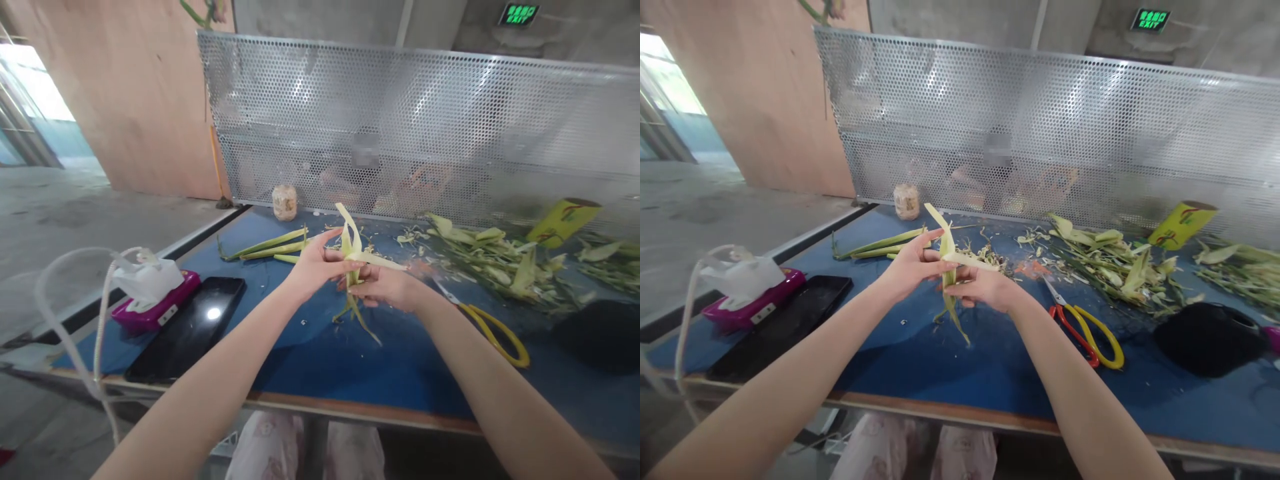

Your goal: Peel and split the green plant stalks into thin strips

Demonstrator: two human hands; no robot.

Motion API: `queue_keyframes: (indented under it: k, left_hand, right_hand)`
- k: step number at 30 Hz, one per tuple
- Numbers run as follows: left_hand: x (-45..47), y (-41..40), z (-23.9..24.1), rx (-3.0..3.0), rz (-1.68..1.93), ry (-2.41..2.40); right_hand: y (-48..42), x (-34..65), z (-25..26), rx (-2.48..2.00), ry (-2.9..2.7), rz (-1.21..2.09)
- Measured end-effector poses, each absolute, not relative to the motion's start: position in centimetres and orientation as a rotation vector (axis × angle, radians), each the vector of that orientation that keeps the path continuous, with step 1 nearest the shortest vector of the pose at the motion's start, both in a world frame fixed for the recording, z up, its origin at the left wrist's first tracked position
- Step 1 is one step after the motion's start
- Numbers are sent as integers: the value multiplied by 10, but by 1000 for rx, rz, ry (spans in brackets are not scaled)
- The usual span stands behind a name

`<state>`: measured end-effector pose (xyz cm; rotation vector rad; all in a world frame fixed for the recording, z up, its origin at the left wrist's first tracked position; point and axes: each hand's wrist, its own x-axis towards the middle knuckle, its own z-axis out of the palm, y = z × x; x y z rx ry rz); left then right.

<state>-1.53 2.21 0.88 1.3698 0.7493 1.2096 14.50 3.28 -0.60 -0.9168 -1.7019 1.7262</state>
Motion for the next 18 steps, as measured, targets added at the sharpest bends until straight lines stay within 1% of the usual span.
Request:
queue_keyframes:
  k: [3, 5, 7, 13, 15, 18]
  left_hand:
    - [-16, 25, 7, 1398, 1325, 836]
    - [-17, 27, 6, 1381, 1406, 860]
    - [-19, 28, 6, 1351, 1458, 862]
    - [-21, 29, 8, 1298, 1486, 807]
    - [-21, 29, 7, 1304, 1489, 788]
    - [-22, 30, 4, 1317, 1482, 773]
  right_hand:
    - [31, 141, -2, -1073, -1751, 1401]
    - [29, 137, 3, -1113, -1788, 1303]
    - [27, 134, 7, -1113, -1796, 1326]
    - [27, 133, 9, -1022, -1639, 1547]
    - [26, 132, 10, -1047, -1665, 1543]
    - [23, 127, 14, -1126, -1740, 1429]
